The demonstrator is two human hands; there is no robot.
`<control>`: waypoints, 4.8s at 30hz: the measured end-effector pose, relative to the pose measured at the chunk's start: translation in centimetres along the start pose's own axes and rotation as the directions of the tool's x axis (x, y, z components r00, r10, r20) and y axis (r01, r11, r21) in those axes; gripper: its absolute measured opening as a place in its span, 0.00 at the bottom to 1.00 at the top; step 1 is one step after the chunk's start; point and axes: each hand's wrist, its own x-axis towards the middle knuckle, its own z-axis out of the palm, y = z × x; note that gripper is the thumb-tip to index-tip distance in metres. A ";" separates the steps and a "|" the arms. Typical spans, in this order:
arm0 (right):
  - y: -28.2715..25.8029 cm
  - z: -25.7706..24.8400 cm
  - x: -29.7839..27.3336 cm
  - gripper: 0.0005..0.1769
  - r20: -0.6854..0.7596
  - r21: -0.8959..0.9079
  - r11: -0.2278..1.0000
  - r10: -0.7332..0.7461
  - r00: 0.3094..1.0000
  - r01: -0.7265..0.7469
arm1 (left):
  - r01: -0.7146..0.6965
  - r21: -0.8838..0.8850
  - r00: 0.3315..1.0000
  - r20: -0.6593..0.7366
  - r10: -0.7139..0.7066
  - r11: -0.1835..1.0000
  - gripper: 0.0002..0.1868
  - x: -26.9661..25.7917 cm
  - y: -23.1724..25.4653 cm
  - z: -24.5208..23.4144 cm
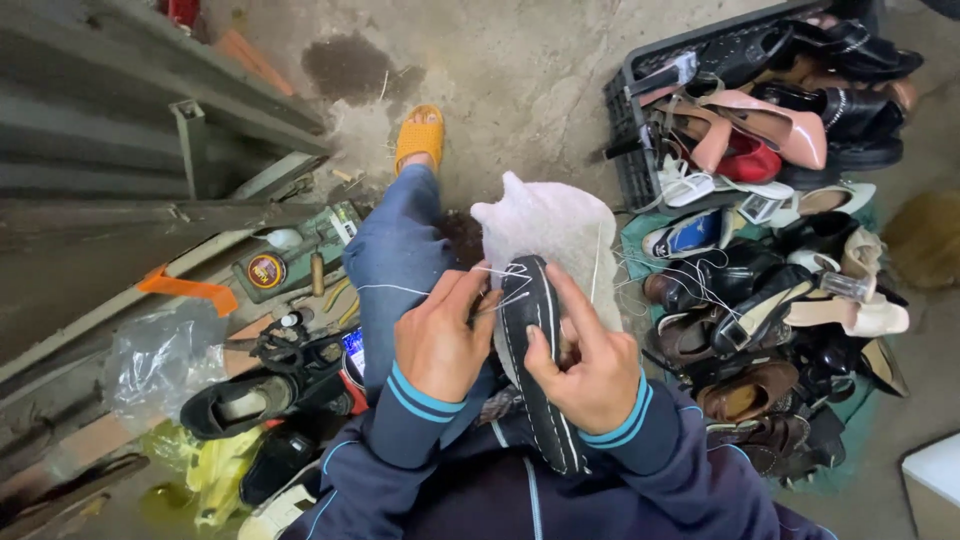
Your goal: Hand-stitching a replacement sole onto a shoe using a needle and thread in a repair shop environment.
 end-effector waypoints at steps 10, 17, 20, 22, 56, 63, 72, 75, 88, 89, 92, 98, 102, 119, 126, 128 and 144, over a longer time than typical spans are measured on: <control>0.0 0.5 0.3 0.34 -0.038 0.018 1.000 0.010 0.999 -0.009 | 0.042 -0.362 0.992 0.123 0.003 0.931 0.04 -0.3 0.0 -2.5; 0.8 3.4 0.4 0.33 0.061 -0.270 0.957 -0.096 0.993 0.109 | 0.163 -0.587 0.973 0.227 -0.032 0.793 0.12 -5.1 -6.5 -13.6; 1.1 2.1 0.9 0.36 0.187 -0.230 0.968 -0.061 0.980 0.104 | 0.375 -0.338 0.926 0.177 -0.333 0.863 0.08 -9.2 -11.9 -15.6; 2.2 0.6 1.3 0.38 0.279 -0.160 0.983 -0.045 0.959 0.093 | 0.525 -0.183 0.851 0.126 -0.509 0.832 0.06 -12.2 -16.0 -15.9; -0.2 -0.8 4.0 0.44 0.243 0.145 0.986 -0.115 0.963 0.081 | 0.368 -0.165 0.866 -0.299 -0.401 0.915 0.08 -9.2 -15.4 -9.9; 4.2 -4.1 4.7 0.10 0.000 -0.244 0.943 -0.234 0.972 0.227 | -0.020 0.038 0.976 -0.215 0.028 0.999 0.07 -2.0 -4.2 -2.4; -0.4 -0.9 5.5 0.15 0.074 -0.272 0.869 -0.409 0.909 0.413 | 0.379 -0.338 0.891 0.384 -0.241 0.861 0.13 -7.1 -7.7 -9.4; -0.3 -0.2 6.3 0.18 0.099 -0.293 0.847 -0.435 0.895 0.444 | 0.526 -0.295 0.847 0.098 -0.522 0.798 0.09 -10.1 -9.1 -14.7; 1.7 -1.2 6.5 0.07 0.144 -0.240 0.860 -0.427 0.893 0.450 | -0.025 -0.148 1.000 -0.019 0.022 0.989 0.27 -2.8 -2.0 -5.2; 2.1 -1.7 6.5 0.13 0.110 -0.316 0.859 -0.388 0.915 0.402 | -0.028 -0.021 1.000 0.011 0.029 0.999 0.22 -2.2 -1.9 -4.2; 2.2 -2.6 6.6 0.23 0.067 -0.369 0.857 -0.362 0.930 0.360 | -0.055 0.149 0.998 0.006 0.055 0.987 0.12 -1.4 -1.7 -2.6; 2.1 1.0 6.1 0.16 0.199 -0.315 0.839 -0.398 0.895 0.443 | -0.026 -0.019 0.999 -0.025 0.026 0.999 0.05 -1.0 -0.9 -2.7; 2.4 1.7 6.1 0.05 0.175 -0.229 0.858 -0.429 0.886 0.461 | 0.019 0.117 1.000 -0.024 -0.016 0.993 0.09 -1.4 -1.1 -1.3; 4.1 -0.7 3.8 0.20 0.282 0.867 0.439 -0.039 0.959 -0.237 | 0.180 -0.366 0.979 0.155 -0.131 0.913 0.04 0.3 -0.6 -1.9; 4.4 -1.4 1.4 0.17 0.305 0.470 0.822 0.190 0.933 -0.321 | 0.191 -0.430 0.979 0.150 -0.138 0.882 0.02 0.7 -0.3 -1.6; 1.8 -1.2 2.2 0.16 0.316 0.256 0.937 0.151 0.937 -0.237 | 0.211 -0.469 0.975 0.162 -0.151 0.858 0.06 0.6 -0.3 -2.3; 5.4 -3.4 1.3 0.21 0.427 0.403 0.803 0.260 0.866 -0.440 | -0.047 -0.440 0.948 0.264 0.179 0.897 0.19 -0.7 1.7 -6.0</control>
